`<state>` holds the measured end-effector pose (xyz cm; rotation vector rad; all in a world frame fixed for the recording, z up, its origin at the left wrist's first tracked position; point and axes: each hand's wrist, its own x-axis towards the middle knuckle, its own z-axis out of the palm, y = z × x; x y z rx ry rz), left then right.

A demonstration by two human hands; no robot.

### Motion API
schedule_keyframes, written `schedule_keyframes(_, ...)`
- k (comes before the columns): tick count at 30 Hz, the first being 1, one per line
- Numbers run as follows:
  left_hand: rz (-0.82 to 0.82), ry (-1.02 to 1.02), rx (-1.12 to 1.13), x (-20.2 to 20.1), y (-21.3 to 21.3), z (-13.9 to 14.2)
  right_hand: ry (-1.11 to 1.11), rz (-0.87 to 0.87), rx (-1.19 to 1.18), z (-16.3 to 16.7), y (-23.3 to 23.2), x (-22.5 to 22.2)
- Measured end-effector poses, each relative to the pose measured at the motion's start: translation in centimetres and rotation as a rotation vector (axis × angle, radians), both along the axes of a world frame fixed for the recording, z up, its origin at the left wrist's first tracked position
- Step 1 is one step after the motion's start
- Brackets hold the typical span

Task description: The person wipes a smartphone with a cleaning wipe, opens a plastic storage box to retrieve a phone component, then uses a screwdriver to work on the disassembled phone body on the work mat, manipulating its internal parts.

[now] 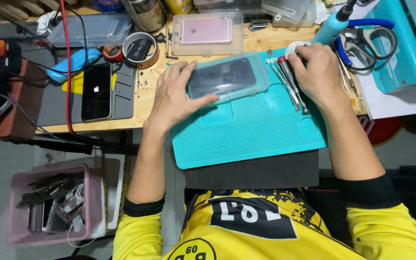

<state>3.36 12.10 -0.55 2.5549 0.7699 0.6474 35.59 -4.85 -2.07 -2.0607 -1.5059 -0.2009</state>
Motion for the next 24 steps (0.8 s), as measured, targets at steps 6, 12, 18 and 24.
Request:
schedule_keyframes(6, 0.005, 0.183, -0.058, -0.5, -1.1, 0.4, -0.11, 0.12, 0.035, -1.6, 1.7, 1.8)
schedule_keyframes(12, -0.055, 0.075, -0.045, -1.0, -0.4, -0.8, -0.12, 0.116, 0.007, -1.9, 2.3, 2.3)
schedule_keyframes(18, -0.066, 0.11, -0.006, -0.4, -0.3, -0.8, -0.14, 0.029, -0.02, -1.6, 1.2, 1.6)
schedule_keyframes(24, -0.199, 0.031, 0.109, 2.6, -0.8, 0.1, -0.192, 0.087, 0.094, 0.2, 0.3, 0.8)
